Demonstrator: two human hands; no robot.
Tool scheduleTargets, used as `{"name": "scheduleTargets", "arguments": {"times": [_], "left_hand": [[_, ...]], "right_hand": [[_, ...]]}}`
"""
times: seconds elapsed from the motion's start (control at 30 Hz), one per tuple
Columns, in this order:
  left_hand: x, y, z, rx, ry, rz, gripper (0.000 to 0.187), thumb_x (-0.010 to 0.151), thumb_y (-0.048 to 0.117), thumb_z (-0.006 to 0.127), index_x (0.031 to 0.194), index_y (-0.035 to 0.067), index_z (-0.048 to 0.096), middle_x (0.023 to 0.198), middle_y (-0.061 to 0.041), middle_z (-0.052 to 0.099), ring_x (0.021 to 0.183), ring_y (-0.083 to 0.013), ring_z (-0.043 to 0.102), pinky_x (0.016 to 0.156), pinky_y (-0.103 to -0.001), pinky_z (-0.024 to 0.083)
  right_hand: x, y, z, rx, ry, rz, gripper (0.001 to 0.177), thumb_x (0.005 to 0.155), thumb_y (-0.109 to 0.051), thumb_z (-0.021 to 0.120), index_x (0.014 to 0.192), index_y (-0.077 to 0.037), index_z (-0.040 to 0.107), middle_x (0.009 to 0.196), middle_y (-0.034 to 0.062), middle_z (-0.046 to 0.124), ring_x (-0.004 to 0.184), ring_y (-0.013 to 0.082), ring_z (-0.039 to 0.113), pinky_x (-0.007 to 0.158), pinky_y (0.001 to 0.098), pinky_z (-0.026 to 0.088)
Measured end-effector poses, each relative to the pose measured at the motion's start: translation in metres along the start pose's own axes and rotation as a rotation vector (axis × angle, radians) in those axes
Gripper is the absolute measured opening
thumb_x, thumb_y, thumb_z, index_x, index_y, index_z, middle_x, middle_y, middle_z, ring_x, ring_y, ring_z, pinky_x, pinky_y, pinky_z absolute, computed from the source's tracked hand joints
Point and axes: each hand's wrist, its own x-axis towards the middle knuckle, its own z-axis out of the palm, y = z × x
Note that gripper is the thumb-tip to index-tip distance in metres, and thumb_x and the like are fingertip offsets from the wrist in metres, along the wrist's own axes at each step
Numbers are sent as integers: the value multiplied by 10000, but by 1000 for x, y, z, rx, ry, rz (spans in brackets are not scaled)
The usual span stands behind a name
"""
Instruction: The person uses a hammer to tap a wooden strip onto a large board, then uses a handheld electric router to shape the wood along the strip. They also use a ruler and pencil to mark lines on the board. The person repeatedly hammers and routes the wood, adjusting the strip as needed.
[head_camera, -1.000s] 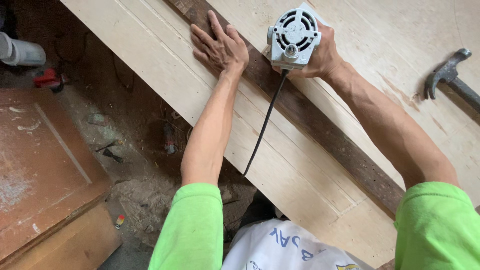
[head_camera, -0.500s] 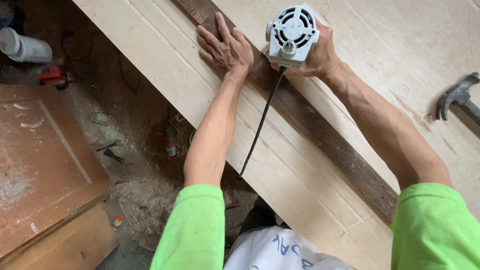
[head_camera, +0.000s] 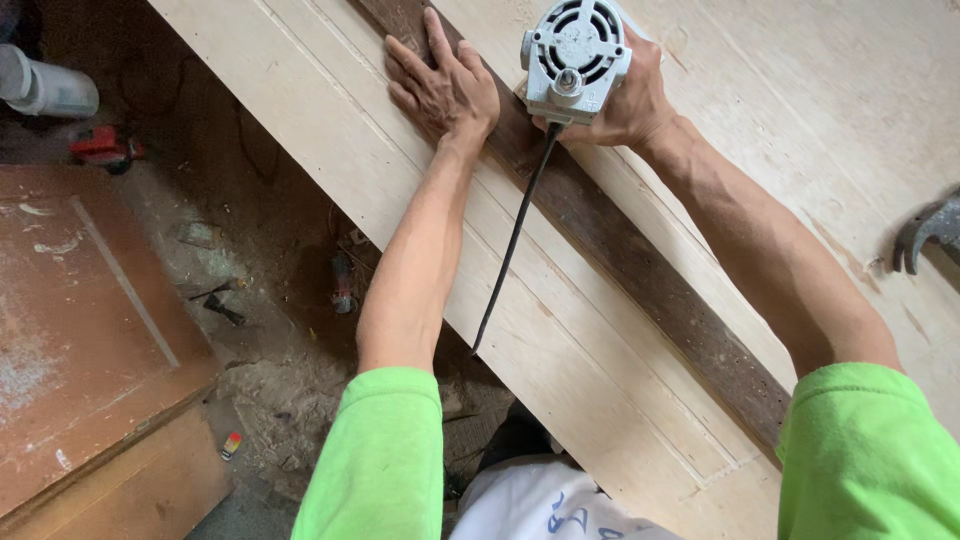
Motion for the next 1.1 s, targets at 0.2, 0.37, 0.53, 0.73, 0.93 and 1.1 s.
{"name": "scheduleTargets", "arguments": {"times": [0.2,0.37,0.53,0.73,0.93,1.1], "left_hand": [[14,-2,1,-11,11,-13,601,1083,481,296,1646,306,182,1668,-333,45,1577,-443,85,1238,-574,122],[24,-6,1,-41,-2,-17,607,1083,475,301,1651,298,178,1674,-335,41,1573,-441,71,1247,-582,104],[35,-11,-1,-28,-18,-16,608,1082,493,289,1648,303,170,1671,-335,35,1579,-445,54,1255,-556,119],[53,-16,0,-9,-30,-8,612,1082,497,277,1651,307,156,1676,-337,26,1578,-460,38,1255,-549,114],[71,-25,5,-7,-21,5,627,1086,513,272,1662,297,151,1677,-333,9,1583,-466,32,1270,-569,89],[93,-32,6,-37,-8,17,634,1078,519,277,1659,290,167,1676,-330,8,1580,-465,26,1272,-575,76]], "right_hand": [[13,8,10,-14,1,-16,777,763,-483,1019,1287,-20,681,1208,145,706,1071,283,738,970,360,637],[22,17,20,20,1,-15,733,768,-481,995,1231,-5,683,1205,135,704,1072,266,735,966,358,639],[29,25,31,-40,9,-40,766,770,-543,1017,1241,-30,701,1172,131,707,1042,267,731,932,369,637],[47,35,46,-31,13,-50,710,794,-540,982,1220,-43,709,1130,111,710,989,251,725,880,353,631],[59,47,59,-111,15,-104,745,743,-561,990,1201,-47,705,1110,94,713,997,253,722,911,369,608],[73,62,73,-108,-7,-73,686,744,-539,963,1155,-52,708,1085,83,717,957,237,715,871,359,603]]}}
